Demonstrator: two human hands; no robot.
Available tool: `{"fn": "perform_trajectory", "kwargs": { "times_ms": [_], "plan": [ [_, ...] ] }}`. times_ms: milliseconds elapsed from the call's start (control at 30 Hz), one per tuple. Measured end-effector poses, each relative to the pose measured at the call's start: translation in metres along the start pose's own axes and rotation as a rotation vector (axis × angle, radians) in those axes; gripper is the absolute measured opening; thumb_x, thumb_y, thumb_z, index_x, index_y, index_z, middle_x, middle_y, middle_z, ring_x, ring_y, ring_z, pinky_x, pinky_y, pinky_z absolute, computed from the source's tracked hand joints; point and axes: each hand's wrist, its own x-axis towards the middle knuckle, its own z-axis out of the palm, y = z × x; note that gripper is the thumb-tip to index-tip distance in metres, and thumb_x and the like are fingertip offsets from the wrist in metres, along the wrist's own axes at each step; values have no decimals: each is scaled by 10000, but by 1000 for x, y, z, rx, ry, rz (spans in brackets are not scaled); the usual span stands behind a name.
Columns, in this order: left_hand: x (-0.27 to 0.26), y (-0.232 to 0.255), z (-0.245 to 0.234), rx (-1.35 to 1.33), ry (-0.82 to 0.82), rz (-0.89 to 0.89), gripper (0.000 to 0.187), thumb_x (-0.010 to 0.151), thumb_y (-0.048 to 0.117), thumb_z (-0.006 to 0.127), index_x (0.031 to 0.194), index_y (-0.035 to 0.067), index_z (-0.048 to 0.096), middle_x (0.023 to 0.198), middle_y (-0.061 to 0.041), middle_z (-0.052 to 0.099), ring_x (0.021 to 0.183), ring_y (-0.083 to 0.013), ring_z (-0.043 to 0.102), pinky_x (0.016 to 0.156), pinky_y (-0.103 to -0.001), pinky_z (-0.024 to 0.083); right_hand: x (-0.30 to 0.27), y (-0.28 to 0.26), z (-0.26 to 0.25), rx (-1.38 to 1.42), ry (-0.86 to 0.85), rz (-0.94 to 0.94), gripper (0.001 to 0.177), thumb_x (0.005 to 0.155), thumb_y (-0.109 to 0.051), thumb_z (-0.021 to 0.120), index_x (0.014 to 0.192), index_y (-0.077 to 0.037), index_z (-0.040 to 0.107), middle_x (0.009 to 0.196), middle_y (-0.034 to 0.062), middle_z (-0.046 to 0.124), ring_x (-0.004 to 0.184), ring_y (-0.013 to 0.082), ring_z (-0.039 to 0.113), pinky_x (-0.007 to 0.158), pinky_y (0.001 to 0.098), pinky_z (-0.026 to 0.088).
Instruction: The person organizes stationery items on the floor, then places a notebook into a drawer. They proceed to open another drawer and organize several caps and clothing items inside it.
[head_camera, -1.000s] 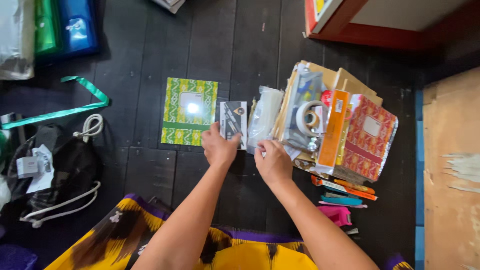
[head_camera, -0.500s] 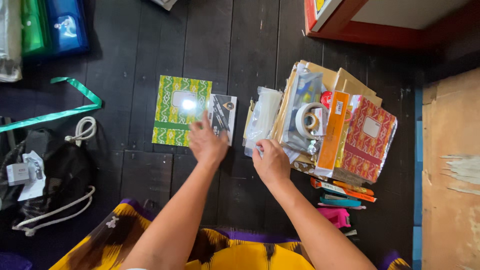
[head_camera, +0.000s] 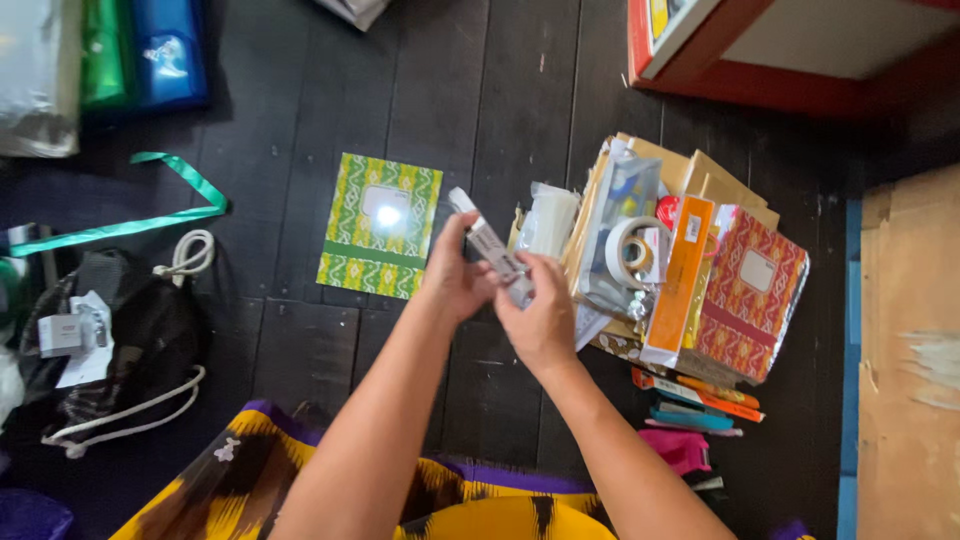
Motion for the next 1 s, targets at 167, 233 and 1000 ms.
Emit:
{"fn": "perform_trajectory", "kwargs": {
  "times_ms": [167, 233, 1000],
  "plan": [
    [-16, -13, 13, -245, -2, -66, 764, 806, 489, 720, 1314, 73, 329, 1162, -212, 628, 1072, -371, 664, 969, -557, 572, 19, -19, -17, 18, -7, 22, 391, 831, -150, 789, 1179, -25, 660, 1090, 148, 717, 957, 303, 725, 811, 369, 575],
    [-20, -17, 11, -327, -20, -109, 653, 839, 523, 745, 1228, 48, 522, 1136, -177, 644, 1059, -348, 681, 970, -519, 578, 19, -22, -22, -36, 6, -39, 336, 862, -143, 785, 1159, -19, 688, 1079, 171, 734, 995, 338, 717, 845, 396, 564],
    [-38, -28, -5, 148, 374, 24, 602, 826, 433, 798, 1191, 185, 389, 1083, -185, 683, 908, -343, 746, 767, -569, 648, 6, -16, -27, -50, -252, -60, 514, 850, -124, 703, 1341, -91, 553, 1051, 235, 727, 908, 418, 717, 781, 478, 574]
  ]
}}
